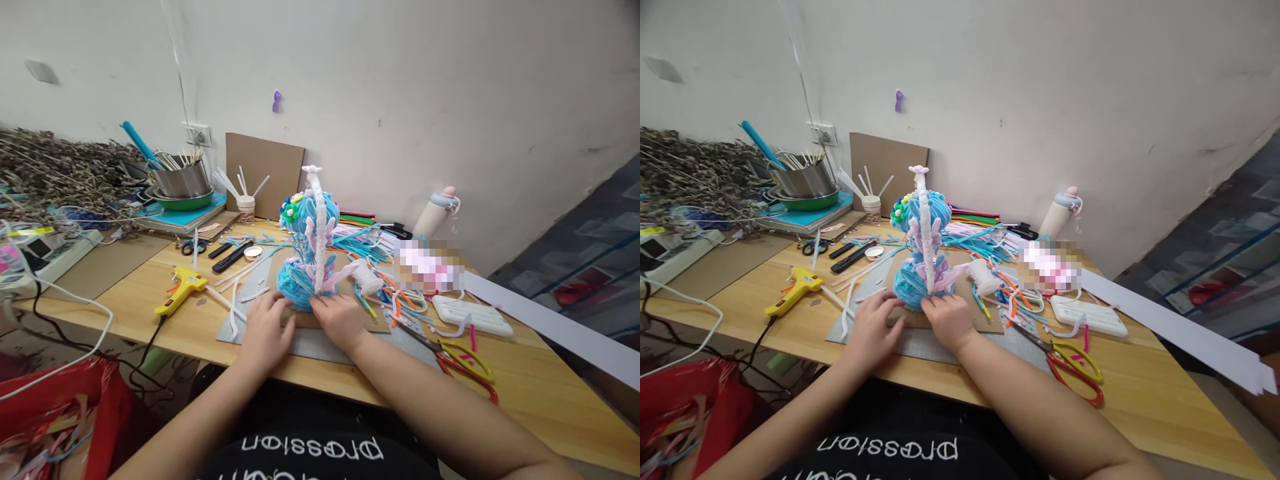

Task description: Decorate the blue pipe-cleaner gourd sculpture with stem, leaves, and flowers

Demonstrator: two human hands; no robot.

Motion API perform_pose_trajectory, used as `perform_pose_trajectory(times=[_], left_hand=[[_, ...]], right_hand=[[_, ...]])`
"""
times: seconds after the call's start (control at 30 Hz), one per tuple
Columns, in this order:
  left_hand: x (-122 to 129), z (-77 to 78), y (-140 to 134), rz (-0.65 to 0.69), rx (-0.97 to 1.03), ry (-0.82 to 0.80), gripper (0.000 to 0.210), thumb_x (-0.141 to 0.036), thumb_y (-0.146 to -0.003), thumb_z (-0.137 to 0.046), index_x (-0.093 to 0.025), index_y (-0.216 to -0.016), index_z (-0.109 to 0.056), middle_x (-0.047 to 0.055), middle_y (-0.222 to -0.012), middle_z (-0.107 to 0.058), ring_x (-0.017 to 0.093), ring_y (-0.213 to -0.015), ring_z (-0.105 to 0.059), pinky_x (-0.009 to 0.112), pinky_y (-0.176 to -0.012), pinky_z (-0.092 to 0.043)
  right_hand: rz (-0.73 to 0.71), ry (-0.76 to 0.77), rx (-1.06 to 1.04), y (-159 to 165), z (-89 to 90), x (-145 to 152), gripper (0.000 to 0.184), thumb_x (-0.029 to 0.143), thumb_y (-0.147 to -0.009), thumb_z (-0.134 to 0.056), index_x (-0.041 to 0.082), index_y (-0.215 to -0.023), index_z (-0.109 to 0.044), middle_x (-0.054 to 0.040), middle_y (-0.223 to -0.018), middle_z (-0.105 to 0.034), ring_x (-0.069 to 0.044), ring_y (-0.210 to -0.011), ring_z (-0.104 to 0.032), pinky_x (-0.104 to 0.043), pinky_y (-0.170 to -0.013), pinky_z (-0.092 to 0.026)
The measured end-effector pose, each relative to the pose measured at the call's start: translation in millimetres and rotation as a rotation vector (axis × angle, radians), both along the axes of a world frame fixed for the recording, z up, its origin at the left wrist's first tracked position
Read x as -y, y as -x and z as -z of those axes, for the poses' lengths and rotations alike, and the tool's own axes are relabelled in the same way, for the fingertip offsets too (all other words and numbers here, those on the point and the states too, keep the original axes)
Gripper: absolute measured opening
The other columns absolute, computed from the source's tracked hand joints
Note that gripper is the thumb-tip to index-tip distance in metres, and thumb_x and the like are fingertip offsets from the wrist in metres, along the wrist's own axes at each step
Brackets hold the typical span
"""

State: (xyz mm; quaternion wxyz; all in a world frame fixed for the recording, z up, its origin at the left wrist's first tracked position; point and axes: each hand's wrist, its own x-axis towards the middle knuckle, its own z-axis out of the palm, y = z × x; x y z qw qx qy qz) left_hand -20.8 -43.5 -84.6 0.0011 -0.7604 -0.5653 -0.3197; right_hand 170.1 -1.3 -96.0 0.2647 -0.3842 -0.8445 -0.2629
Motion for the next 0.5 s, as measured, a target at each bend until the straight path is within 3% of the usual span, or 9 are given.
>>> perform_pose_trajectory(times=[0.13, 0.5], left_hand=[[5.9, 6.8, -9.8, 0.06, 0.055, 0.043, 0.019, -0.02, -0.083, -0.053, -0.021, -0.099, -0.063, 0.008, -0.11, -0.058, 0.026, -0.108, -0.053, 0.043, -0.091, -0.043], [8.2, 9.9, -6.0, 0.056, 0.099, 0.051, 0.014, -0.02, -0.082, -0.055, -0.02, -0.093, -0.063, 0.008, -0.103, -0.06, 0.025, -0.102, -0.055, 0.042, -0.087, -0.043]], right_hand=[[0.009, 0.002, 0.036, 1.8, -1.6, 2.8, 0.013, 0.016, -0.088, -0.054, 0.02, -0.088, -0.066, -0.001, -0.066, -0.065, -0.015, -0.061, -0.054, -0.032, -0.062, -0.025], [0.025, 0.144, 0.077, 4.6, -5.6, 6.1, 0.018, 0.017, -0.088, -0.054, 0.02, -0.099, -0.068, -0.0031, -0.074, -0.068, -0.017, -0.066, -0.057, -0.033, -0.063, -0.028]])
